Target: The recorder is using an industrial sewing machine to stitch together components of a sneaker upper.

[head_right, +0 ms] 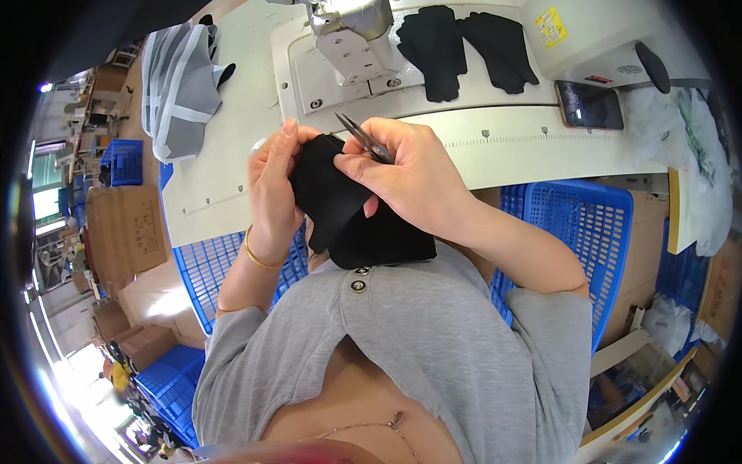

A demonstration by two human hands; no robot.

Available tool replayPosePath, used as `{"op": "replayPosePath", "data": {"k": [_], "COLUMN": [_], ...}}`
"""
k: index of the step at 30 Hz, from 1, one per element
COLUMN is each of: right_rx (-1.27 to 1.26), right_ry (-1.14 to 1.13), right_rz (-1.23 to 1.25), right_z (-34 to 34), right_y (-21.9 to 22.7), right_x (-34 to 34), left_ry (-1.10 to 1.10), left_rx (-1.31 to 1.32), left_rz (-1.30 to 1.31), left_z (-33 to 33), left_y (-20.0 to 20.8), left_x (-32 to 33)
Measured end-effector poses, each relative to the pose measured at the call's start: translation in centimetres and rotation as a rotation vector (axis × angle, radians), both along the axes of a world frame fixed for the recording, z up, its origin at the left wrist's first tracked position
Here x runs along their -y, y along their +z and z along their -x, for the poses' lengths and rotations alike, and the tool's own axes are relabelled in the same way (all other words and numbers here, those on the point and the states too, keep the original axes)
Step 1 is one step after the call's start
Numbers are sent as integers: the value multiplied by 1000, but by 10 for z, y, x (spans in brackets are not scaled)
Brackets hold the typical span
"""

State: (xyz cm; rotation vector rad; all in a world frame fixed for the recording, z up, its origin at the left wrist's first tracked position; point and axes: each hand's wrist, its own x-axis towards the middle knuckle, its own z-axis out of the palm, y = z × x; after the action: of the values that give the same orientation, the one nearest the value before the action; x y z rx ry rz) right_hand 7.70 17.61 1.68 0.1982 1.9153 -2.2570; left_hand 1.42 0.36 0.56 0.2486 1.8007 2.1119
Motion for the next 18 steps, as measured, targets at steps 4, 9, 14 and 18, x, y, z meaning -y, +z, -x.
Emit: {"op": "replayPosePath", "data": {"k": [4,9,14,18], "right_rx": [10,-28,-39,5], "right_ry": [0,-21,-38,-14], "right_rz": [-32,-37,-63,-122], "right_z": [1,0,0,-1], "right_y": [2,2,1,6], "right_x": [1,3,3,2], "left_ry": [-5,-63,-104,-90], "left_rx": [31,65,48,18], "left_rz": [-82,-115,-58,-24], "left_z": [0,1,2,1], "left_y": [-4,-5,-5,-5], "left_x": [2,8,8,11]}}
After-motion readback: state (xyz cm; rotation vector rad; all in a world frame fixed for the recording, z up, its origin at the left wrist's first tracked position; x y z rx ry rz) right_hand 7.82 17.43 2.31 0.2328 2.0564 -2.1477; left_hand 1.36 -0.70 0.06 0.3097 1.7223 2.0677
